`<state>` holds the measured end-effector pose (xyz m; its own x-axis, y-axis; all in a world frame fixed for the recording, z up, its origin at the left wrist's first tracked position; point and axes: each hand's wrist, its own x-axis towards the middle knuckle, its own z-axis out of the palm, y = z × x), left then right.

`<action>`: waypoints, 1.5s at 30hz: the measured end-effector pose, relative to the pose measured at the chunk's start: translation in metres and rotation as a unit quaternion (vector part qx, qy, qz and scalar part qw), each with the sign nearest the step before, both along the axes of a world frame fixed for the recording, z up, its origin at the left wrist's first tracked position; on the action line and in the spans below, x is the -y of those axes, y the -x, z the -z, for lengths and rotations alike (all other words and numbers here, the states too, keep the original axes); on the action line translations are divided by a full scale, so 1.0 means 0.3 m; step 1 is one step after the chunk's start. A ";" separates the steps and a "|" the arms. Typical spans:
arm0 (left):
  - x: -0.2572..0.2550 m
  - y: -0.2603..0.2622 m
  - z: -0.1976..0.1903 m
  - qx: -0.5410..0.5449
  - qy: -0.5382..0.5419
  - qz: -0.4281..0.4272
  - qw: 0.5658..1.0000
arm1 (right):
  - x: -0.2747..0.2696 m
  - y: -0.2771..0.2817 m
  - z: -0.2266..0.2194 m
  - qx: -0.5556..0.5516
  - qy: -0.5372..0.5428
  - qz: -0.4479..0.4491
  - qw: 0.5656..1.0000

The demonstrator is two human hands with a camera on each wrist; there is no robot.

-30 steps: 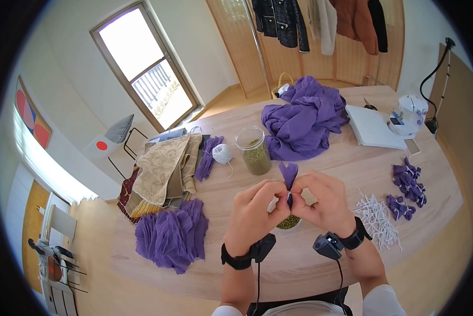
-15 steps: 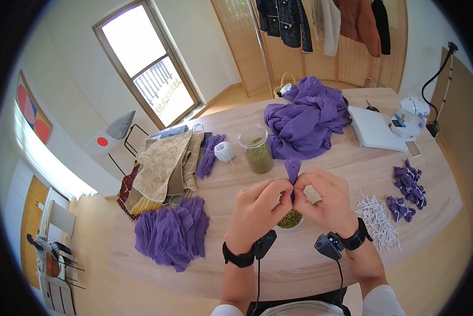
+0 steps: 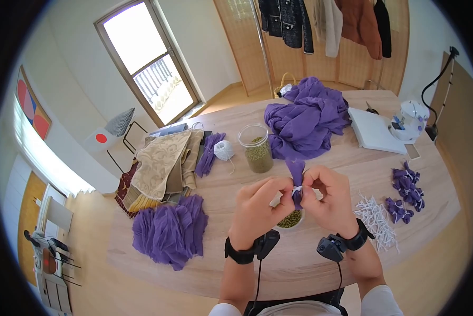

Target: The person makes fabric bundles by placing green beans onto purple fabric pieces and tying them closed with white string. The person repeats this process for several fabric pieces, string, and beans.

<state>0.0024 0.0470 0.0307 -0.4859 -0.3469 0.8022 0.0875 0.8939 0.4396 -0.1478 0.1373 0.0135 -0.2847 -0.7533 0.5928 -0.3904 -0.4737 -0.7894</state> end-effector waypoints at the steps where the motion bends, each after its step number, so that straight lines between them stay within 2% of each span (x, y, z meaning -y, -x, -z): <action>1: 0.001 0.001 0.002 -0.004 -0.015 0.007 1.000 | -0.003 0.000 -0.004 0.036 -0.014 -0.013 0.999; 3: 0.006 0.003 0.008 -0.012 -0.044 0.021 0.999 | -0.010 -0.001 -0.015 0.107 -0.040 -0.039 0.993; 6: 0.004 0.006 0.035 -0.029 -0.164 0.054 0.985 | -0.003 -0.009 -0.015 0.172 -0.023 -0.057 0.983; 9: 0.008 0.016 0.042 -0.019 -0.228 0.069 0.971 | 0.009 -0.015 -0.013 0.214 -0.017 -0.052 0.975; 12: 0.000 0.045 0.045 -0.046 -0.357 0.133 0.923 | 0.030 -0.001 0.020 0.141 0.007 -0.006 0.990; 18: -0.001 0.074 0.059 -0.077 -0.390 0.217 0.892 | 0.033 0.025 0.018 0.102 -0.012 0.039 0.994; 21: -0.022 0.067 0.024 -0.068 -0.451 0.246 0.855 | 0.030 0.024 0.008 0.127 -0.023 0.022 0.991; 27: 0.011 0.064 0.057 -0.057 -0.454 0.272 0.847 | 0.030 0.031 0.011 0.191 -0.038 -0.025 0.981; 30: 0.028 0.052 0.053 -0.030 -0.445 0.251 0.859 | 0.032 0.034 0.002 0.166 -0.020 -0.022 0.986; 33: 0.031 0.047 0.054 -0.022 -0.462 0.261 0.848 | 0.032 0.040 0.003 0.163 -0.030 -0.019 0.986; 39: 0.027 0.069 0.075 -0.093 -0.546 0.338 0.761 | 0.046 0.050 0.015 0.169 -0.015 -0.008 0.985; 45: 0.021 0.073 0.054 -0.065 -0.568 0.307 0.761 | 0.046 0.059 0.012 0.196 0.000 -0.004 0.981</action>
